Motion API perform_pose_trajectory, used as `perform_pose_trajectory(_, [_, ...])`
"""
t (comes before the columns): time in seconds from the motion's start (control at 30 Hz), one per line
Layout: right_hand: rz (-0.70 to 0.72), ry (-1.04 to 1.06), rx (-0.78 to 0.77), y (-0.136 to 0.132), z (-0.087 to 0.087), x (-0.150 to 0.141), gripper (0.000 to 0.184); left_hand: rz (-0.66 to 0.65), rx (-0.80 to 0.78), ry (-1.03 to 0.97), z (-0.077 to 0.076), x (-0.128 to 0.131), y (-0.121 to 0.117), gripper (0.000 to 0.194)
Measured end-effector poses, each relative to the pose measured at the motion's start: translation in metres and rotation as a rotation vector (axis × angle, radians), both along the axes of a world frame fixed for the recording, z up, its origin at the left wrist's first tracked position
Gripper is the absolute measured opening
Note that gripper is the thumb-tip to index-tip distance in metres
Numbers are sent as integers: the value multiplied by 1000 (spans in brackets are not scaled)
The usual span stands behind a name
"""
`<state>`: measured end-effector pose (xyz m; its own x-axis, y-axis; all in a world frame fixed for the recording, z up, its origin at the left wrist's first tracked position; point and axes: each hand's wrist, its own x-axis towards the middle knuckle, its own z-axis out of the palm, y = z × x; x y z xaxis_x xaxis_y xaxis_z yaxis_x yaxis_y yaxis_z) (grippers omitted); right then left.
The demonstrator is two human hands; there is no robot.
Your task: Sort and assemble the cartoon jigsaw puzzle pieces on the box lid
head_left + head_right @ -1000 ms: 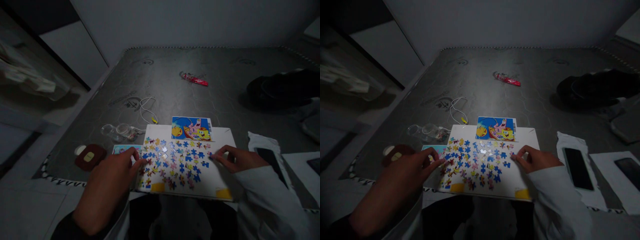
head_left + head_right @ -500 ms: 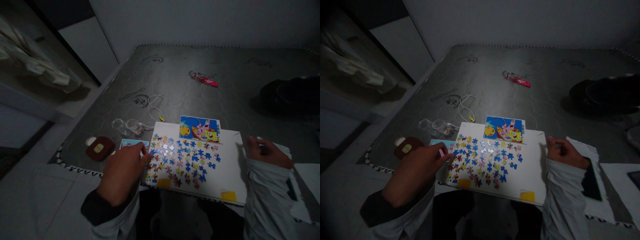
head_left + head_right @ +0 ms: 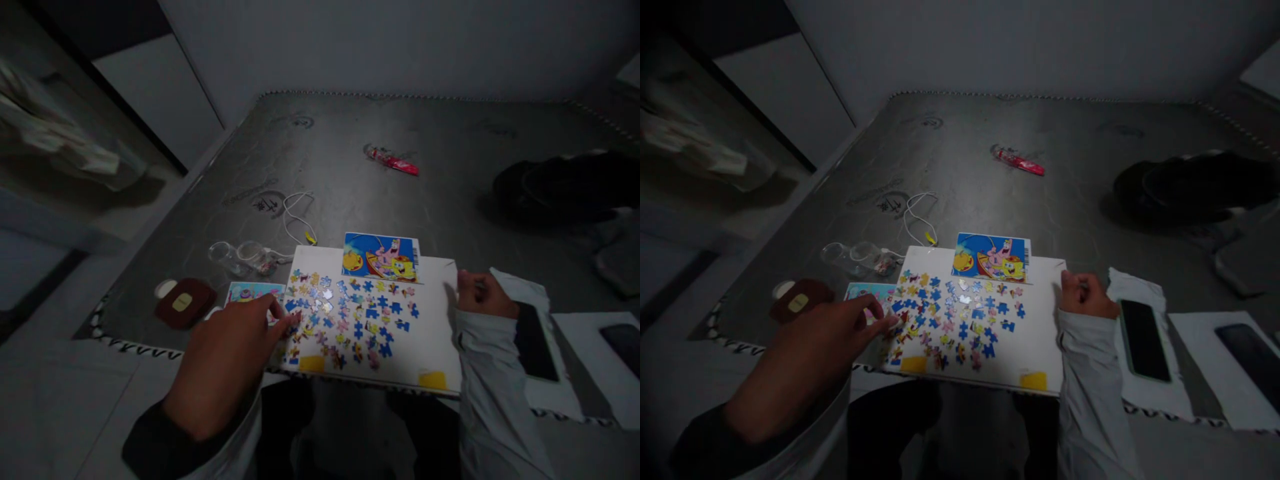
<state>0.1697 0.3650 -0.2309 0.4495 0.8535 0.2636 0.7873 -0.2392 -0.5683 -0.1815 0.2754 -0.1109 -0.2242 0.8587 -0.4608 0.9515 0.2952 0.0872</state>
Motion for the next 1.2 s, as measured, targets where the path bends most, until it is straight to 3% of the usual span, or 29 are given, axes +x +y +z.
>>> perform_pose_trajectory(0.5, [-23,128,31,-20,-6,8,58,-82,53,-14,15,33,-10,38])
perform_pose_trajectory(0.73, [-45,179,15,-34,-10,12,60,-159,50,-19,37,69,-8,29])
perform_pose_trajectory(0.9, [9,146,22,-45,0,26,65,-229,94,-114,46,84,-22,26])
perform_pose_trajectory(1.07, [-22,7,116,-90,11,36,68,-292,161,-139,37,97,-52,22])
perform_pose_trajectory(1.2, [85,-102,260,-157,14,21,62,-434,185,-363,6,119,-83,22])
